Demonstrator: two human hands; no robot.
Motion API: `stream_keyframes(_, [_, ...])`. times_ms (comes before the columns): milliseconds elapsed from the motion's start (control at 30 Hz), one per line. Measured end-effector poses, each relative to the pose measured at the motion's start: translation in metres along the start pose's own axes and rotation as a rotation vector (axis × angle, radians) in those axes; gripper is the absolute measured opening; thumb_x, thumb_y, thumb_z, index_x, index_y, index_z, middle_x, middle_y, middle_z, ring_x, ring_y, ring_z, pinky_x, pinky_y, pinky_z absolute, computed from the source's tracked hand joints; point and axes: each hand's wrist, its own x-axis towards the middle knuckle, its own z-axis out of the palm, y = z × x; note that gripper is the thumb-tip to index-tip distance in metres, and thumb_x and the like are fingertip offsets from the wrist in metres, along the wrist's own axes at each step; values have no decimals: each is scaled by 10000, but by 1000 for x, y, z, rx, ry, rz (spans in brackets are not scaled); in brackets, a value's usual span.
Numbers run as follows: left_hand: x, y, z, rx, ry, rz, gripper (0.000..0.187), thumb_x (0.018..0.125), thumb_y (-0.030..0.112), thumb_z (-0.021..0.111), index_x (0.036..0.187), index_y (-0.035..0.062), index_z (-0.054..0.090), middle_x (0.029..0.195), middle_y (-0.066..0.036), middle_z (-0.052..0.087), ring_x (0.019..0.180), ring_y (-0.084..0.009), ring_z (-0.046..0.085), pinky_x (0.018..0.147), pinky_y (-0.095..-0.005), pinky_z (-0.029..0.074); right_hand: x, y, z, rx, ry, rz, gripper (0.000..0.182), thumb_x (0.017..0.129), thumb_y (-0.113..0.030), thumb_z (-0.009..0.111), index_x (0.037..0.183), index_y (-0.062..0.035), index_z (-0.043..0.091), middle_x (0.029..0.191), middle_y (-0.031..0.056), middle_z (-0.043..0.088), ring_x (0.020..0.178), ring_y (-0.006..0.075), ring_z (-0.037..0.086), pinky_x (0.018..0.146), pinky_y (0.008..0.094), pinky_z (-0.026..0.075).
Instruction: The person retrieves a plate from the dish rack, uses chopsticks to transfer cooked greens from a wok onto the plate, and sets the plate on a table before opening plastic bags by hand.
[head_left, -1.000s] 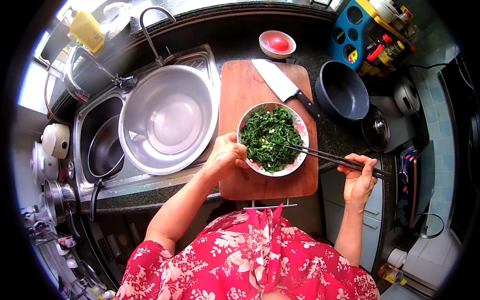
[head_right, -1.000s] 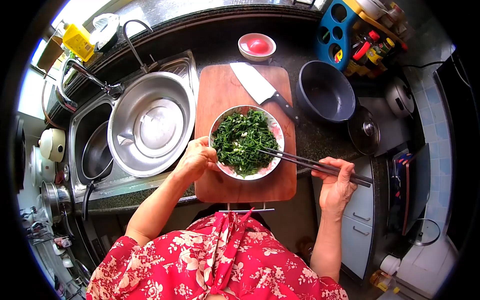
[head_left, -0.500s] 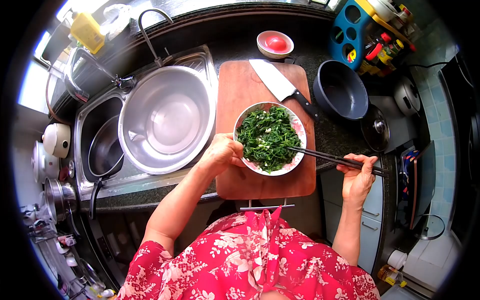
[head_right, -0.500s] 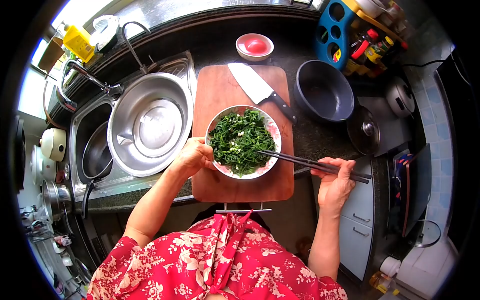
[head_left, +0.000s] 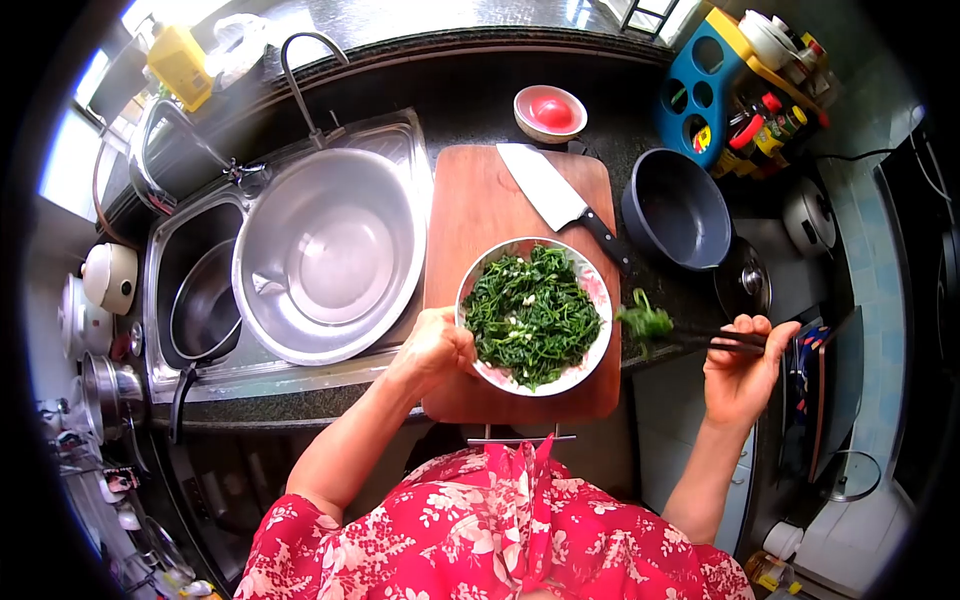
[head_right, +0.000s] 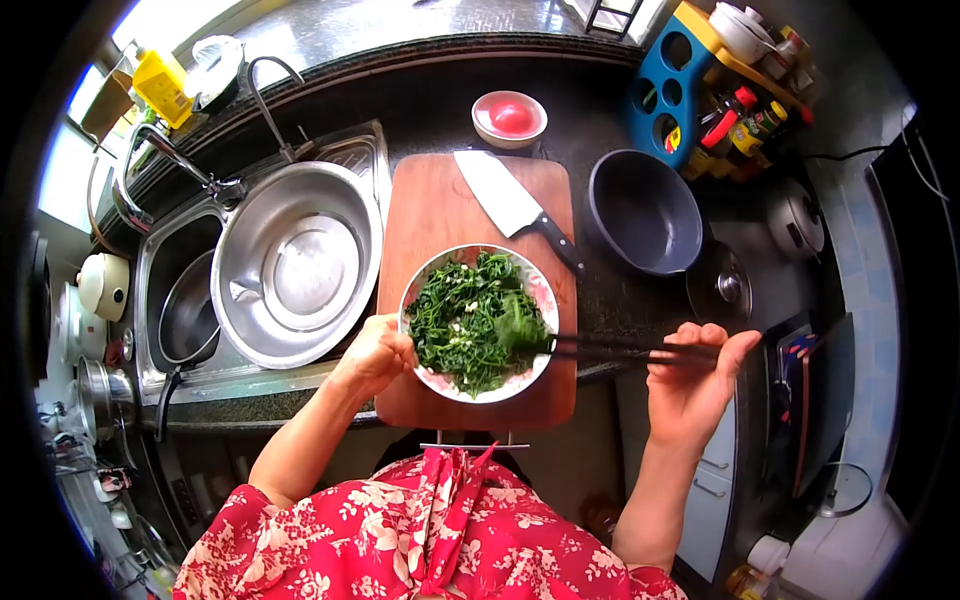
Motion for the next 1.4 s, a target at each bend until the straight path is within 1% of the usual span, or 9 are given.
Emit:
stream_keyframes(100, [-18, 5, 1, -48, -6, 35, 255, 529, -141, 458, 740, -42, 561, 609, -54, 529, 473, -111, 440, 438, -228, 314, 1, 2, 9, 116, -213, 124, 552, 897, -521, 318, 837, -4, 500, 742, 153, 538, 594, 247, 509, 471, 357, 395])
stream_keyframes(233, [-35, 5, -7, -49, 20, 55, 296, 517, -130, 469, 782, -57, 580, 668, -68, 578, 527, -132, 510, 470, -230, 379, 4, 13, 24, 189, -334, 213, 574, 906, -518, 275, 853, 16, 480, 759, 191, 551, 585, 308, 562, 459, 401, 475])
stream_keyframes(333, [-50, 7, -10, -121, 62, 59, 383, 491, -133, 459, 847, -65, 583, 735, -89, 608, 598, -154, 561, 529, -223, 442, 5, 24, 35, 235, -400, 275, 571, 910, -513, 268, 875, 18, 474, 767, 200, 550, 583, 307, 567, 458, 395, 477])
stream_keyframes(567, [-61, -6, -25, -166, 126, 107, 493, 475, -134, 454, 954, -73, 554, 846, -92, 617, 691, -166, 584, 606, -264, 469, 16, 41, 55, 304, -473, 336, 572, 921, -491, 268, 892, 45, 464, 767, 219, 551, 560, 325, 592, 426, 403, 486])
stream_keyframes(767, [-71, -2, -30, -191, 268, 114, 390, 466, -124, 496, 842, -37, 555, 698, -39, 575, 510, -117, 521, 481, -238, 430, 19, 49, 69, 349, -485, 396, 570, 925, -485, 266, 907, 48, 467, 769, 223, 555, 549, 317, 595, 414, 390, 483])
stream_keyframes(900, [-62, -11, -24, -165, 290, 115, 393, 479, -123, 500, 858, -39, 557, 709, -46, 582, 520, -124, 531, 482, -236, 434, 32, 37, 57, 354, -483, 442, 569, 925, -484, 269, 910, 50, 465, 779, 221, 554, 552, 310, 597, 410, 382, 483])
stream_keyframes(1133, [-58, -17, -27, -224, 273, 136, 408, 521, -120, 486, 916, -54, 561, 754, -61, 593, 536, -122, 526, 477, -227, 425, 47, 29, 4, 339, -237, 369, 551, 936, -466, 274, 861, 44, 469, 744, 169, 518, 576, 246, 532, 404, 334, 434])
stream_keyframes(1267, [-64, -9, -33, -239, 290, 147, 431, 514, -138, 471, 930, -64, 560, 769, -63, 594, 556, -130, 535, 486, -238, 433, 41, 47, -24, -30, -24, 316, 539, 904, -514, 332, 840, -38, 577, 767, 101, 554, 599, 218, 520, 449, 318, 425])
stream_keyframes(1400, [-57, -10, -12, -186, 344, 201, 335, 495, -118, 485, 813, -35, 545, 666, -59, 564, 493, -151, 535, 471, -248, 448, 52, 38, -53, -127, 154, 274, 483, 891, -490, 397, 833, -57, 602, 839, 119, 606, 676, 220, 578, 548, 316, 464])
